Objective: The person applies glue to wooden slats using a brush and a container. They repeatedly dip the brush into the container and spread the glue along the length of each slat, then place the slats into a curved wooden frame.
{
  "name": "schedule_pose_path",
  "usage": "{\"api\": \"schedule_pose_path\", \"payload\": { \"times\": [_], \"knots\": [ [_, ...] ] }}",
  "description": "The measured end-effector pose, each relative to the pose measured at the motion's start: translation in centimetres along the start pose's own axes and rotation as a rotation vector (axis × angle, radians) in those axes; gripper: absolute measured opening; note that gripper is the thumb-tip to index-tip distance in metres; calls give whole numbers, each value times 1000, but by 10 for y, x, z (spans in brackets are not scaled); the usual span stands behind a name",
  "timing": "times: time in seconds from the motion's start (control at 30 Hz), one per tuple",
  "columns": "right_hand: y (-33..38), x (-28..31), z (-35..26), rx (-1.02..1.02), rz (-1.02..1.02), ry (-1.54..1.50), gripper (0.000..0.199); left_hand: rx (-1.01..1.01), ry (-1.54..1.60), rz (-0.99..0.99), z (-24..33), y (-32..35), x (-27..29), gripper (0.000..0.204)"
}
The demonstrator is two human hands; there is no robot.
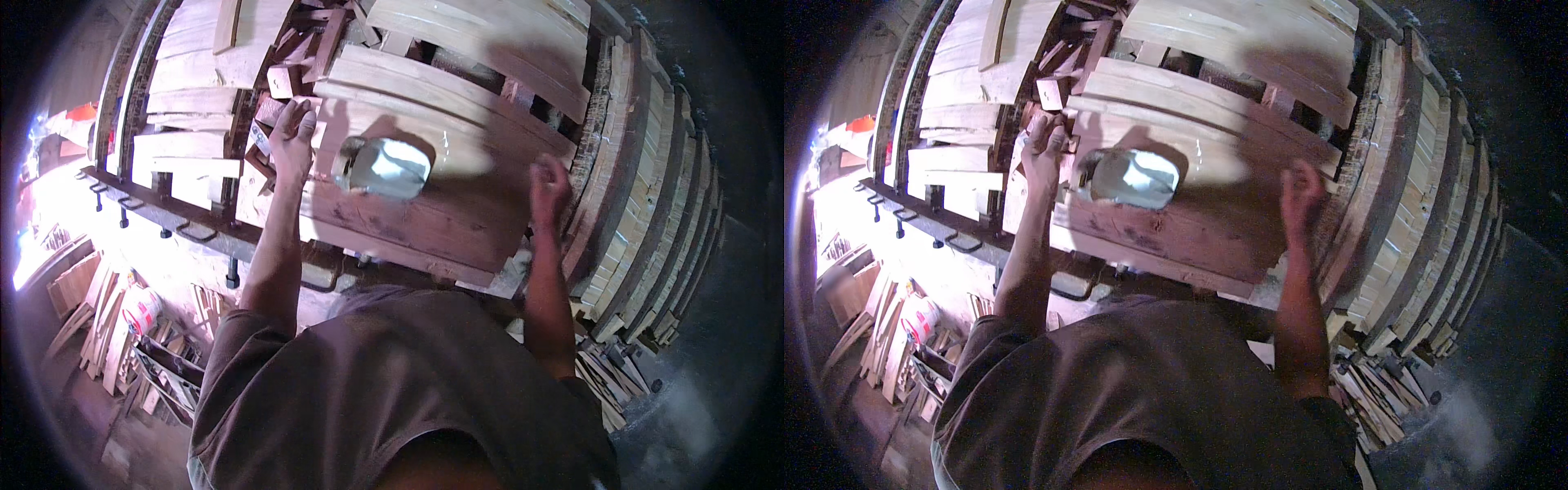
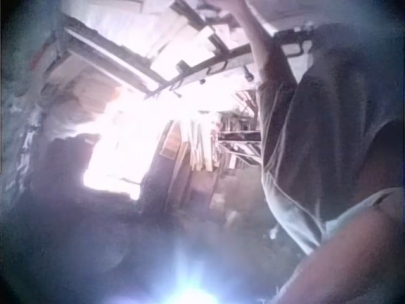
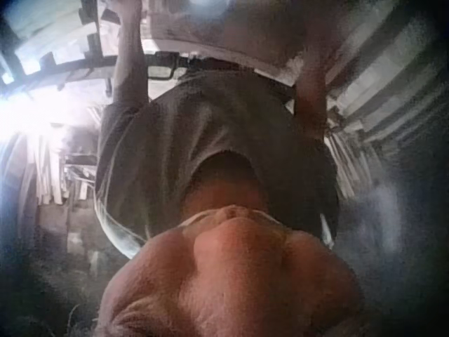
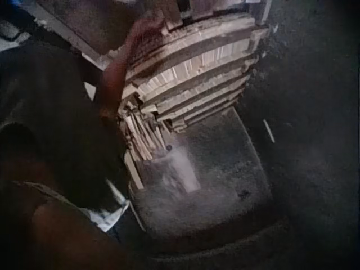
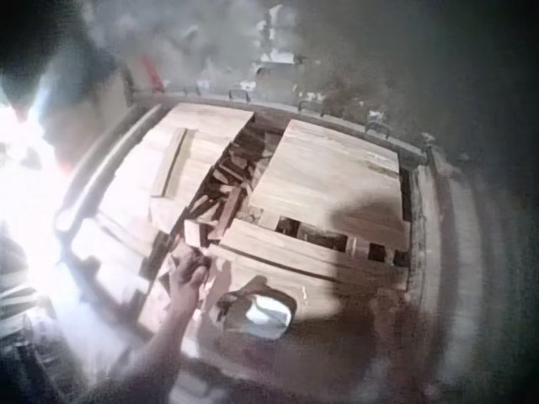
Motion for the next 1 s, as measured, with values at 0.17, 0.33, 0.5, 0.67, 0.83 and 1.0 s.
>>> {"api": "schedule_pose_path", "payload": {
  "times": [0.17,0.33,0.5,0.67,0.83,1.0],
  "knots": [
    [87,-100,-115,132,-350,169,25,-85,-181,65,-12,60,31,37],
    [100,-146,-154,332,-423,261,33,31,-327,206,-44,98,64,41],
    [103,-151,-173,541,-245,460,26,-143,-560,156,-26,114,46,43],
    [109,-165,-188,712,-268,620,22,-271,-779,319,-44,113,43,49],
    [125,-158,-211,779,-205,664,18,-307,-1072,245,-50,121,10,48],
    [127,-163,-196,716,-271,730,18,-193,-1225,220,-54,117,1,50]
  ]
}}
Point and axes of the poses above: each hand's wrist, its own y-axis away from the middle knuckle, its own x-axis out of the back of the hand, z = x × y, the point moved 9 cm from there along -y, towards the middle knuckle, and after that the axes turned 5 degrees about y, right-handed, at the moved point
